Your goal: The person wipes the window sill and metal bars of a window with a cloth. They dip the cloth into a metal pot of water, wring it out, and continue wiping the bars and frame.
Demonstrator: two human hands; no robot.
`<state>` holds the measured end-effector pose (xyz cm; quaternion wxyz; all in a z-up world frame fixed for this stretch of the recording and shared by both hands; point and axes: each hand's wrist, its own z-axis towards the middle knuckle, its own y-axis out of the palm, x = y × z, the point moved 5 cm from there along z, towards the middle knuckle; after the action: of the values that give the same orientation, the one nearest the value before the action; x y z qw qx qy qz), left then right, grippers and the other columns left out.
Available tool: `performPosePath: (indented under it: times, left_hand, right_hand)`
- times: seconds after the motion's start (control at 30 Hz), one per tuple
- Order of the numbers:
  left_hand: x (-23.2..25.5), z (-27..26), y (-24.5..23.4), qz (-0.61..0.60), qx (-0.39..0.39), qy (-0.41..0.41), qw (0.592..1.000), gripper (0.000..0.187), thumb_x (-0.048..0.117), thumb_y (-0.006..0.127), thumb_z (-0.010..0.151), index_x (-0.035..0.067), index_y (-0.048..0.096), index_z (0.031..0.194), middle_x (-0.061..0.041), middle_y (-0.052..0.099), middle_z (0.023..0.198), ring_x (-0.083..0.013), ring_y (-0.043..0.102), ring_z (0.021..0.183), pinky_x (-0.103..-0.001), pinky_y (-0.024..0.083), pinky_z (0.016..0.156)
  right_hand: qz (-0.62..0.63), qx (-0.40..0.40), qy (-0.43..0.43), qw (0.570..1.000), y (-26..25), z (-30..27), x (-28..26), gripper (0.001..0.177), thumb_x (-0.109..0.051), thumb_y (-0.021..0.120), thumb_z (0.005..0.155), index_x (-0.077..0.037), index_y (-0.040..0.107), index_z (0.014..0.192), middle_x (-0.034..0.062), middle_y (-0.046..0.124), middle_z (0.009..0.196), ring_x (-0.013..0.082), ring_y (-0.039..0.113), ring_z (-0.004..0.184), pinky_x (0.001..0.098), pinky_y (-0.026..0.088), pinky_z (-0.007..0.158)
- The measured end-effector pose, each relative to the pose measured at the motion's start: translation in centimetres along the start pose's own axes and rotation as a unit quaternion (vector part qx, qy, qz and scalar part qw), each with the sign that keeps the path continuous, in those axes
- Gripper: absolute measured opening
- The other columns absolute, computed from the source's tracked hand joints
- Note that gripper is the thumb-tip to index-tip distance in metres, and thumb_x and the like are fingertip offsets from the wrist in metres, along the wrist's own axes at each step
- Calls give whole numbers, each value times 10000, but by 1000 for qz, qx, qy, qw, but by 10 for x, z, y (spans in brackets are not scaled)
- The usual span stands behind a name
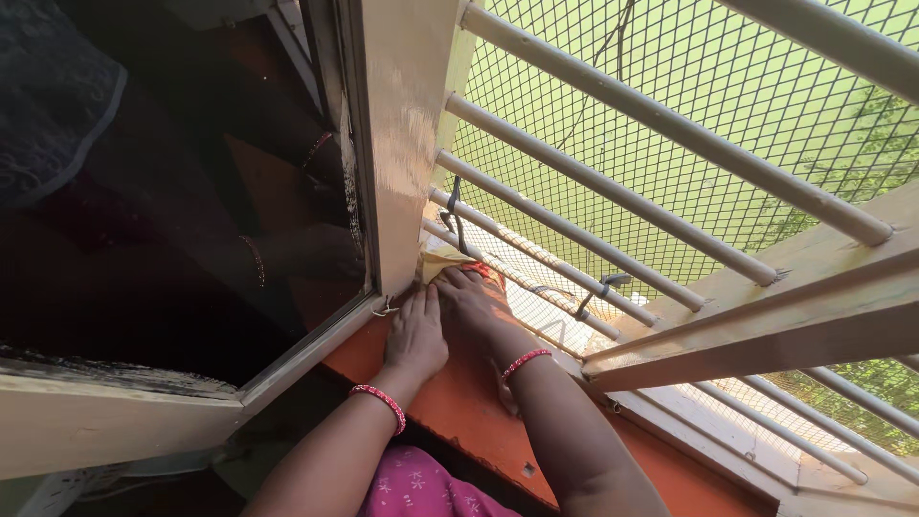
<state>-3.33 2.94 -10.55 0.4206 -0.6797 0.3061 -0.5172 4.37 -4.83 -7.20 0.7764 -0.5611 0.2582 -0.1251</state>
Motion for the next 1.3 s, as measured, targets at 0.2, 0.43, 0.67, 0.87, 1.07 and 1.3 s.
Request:
performPosePath:
  times: [0.2, 0.43, 0.67, 0.87, 1.07, 1.3]
  left_hand:
    - [-1, 15, -25, -13, -81, -59, 995, 778, 106, 593, 888, -8, 254, 1580, -195, 306, 1651, -363, 496, 1382, -437, 440, 1123]
    - [-4, 33, -27, 47, -105, -33, 993, 554, 112, 622, 892, -2, 471, 1413, -222, 420, 1556, -385, 506, 1371, -473, 416, 1142]
    - [-3, 35, -29, -3, -127, -73, 989, 573, 72, 679, 840, 5, 471, 1369, -210, 580, 1372, -364, 559, 1311, -463, 467, 1094]
    - [-5, 23, -51, -2, -108, -62, 992, 445, 78, 586, 899, 48, 531, 1340, -142, 597, 1401, -337, 562, 1319, -471, 476, 1077]
    - [-18, 27, -40, -5, -61, -6, 998, 612, 44, 564, 874, 14, 440, 1473, -143, 536, 1475, -322, 553, 1321, -433, 468, 1077]
    - [-10, 21, -39, 48, -161, -72, 983, 836, 56, 628, 872, -8, 233, 1607, -213, 612, 1371, -351, 603, 1269, -456, 478, 1084]
  right_hand:
    - [-56, -100, 62, 991, -31, -90, 27, 517, -305, 672, 830, -195, 627, 1333, 124, 566, 1444, 325, 645, 1149, 468, 536, 883]
    - [9, -113, 70, 991, -18, -44, 21, 434, -275, 655, 939, -156, 568, 1347, 173, 517, 1468, 408, 561, 1200, 501, 492, 929]
    - [88, 10, -26, 996, 8, 42, 14, 353, -140, 701, 742, -118, 627, 1087, 153, 588, 1177, 423, 607, 1058, 526, 499, 829]
    - [81, -35, 114, 990, -19, -14, 13, 578, -252, 685, 843, -208, 529, 1398, 172, 517, 1441, 443, 535, 1258, 508, 449, 1013]
    - [-57, -147, 184, 970, -13, -39, 28, 746, -343, 679, 867, -188, 393, 1538, 168, 450, 1517, 445, 445, 1335, 534, 353, 1107]
    - [141, -16, 95, 985, 52, 50, 53, 464, -162, 638, 837, -100, 565, 1291, 218, 623, 1215, 440, 626, 1118, 529, 498, 965]
